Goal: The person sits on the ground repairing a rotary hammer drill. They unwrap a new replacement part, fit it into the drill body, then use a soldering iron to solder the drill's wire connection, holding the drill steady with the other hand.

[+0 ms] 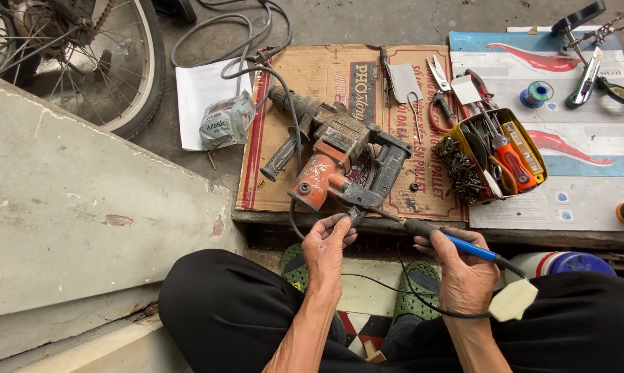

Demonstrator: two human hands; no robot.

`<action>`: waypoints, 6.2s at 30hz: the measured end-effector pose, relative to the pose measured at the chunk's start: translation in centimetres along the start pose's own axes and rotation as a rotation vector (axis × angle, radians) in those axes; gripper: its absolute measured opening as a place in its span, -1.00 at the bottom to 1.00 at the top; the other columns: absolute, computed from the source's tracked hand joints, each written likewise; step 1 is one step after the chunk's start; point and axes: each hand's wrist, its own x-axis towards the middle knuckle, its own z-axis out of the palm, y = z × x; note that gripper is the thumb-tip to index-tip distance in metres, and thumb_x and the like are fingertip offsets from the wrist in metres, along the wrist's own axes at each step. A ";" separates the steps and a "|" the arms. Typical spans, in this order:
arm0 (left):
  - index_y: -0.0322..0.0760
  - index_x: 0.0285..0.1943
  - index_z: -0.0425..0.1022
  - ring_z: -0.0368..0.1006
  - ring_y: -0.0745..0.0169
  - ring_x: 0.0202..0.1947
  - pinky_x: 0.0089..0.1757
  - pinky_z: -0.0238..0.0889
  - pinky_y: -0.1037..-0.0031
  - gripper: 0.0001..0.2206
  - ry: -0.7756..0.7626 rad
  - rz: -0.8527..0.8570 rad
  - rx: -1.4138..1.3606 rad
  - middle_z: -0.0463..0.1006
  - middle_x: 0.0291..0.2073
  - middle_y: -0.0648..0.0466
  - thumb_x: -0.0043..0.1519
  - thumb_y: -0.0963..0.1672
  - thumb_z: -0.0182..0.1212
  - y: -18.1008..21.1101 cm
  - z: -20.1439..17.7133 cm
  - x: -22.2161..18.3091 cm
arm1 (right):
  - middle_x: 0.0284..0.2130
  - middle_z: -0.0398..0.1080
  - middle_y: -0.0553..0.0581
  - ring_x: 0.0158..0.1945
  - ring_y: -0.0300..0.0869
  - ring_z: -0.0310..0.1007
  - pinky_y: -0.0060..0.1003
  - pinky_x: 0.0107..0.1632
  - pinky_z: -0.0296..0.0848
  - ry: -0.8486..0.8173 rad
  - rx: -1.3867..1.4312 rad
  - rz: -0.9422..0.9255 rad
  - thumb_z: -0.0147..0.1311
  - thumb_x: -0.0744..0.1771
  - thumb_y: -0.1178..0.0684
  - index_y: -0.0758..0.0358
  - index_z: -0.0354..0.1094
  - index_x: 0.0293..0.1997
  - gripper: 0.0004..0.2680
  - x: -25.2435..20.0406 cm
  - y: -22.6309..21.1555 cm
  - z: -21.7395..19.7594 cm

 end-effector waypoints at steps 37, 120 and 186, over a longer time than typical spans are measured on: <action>-0.44 0.02 0.75 0.68 0.29 -0.26 -0.11 0.64 0.53 -0.80 -0.076 0.180 0.297 0.80 -0.22 -0.03 0.26 -0.21 0.44 1.1 0.6 -1.4 | -0.20 0.59 0.33 -0.17 0.08 0.74 -0.23 -0.02 0.78 -0.051 -0.040 -0.054 0.24 0.39 0.24 0.38 0.35 0.10 -0.81 0.4 1.0 -0.5; -0.37 0.33 0.66 0.70 0.10 -0.28 -0.17 0.71 0.34 -0.65 -0.387 -0.104 0.367 0.77 -0.09 -0.17 0.36 -0.22 0.20 0.6 4.8 -6.5 | 0.18 0.51 0.37 0.10 0.07 0.66 -0.14 0.25 0.64 -0.016 -0.057 -0.129 0.15 0.38 0.29 0.37 0.37 0.17 -0.78 0.8 -2.8 -3.0; -0.41 0.18 0.64 0.64 0.20 -0.07 0.04 0.57 0.40 -0.75 -0.484 0.036 -0.132 0.73 -0.03 -0.03 0.41 -0.13 0.30 4.8 1.7 -2.7 | 0.12 0.51 0.43 0.18 0.06 0.50 0.08 0.30 0.49 0.005 0.504 0.245 0.00 0.41 0.20 0.46 0.34 0.28 -0.73 -1.2 -4.3 -2.7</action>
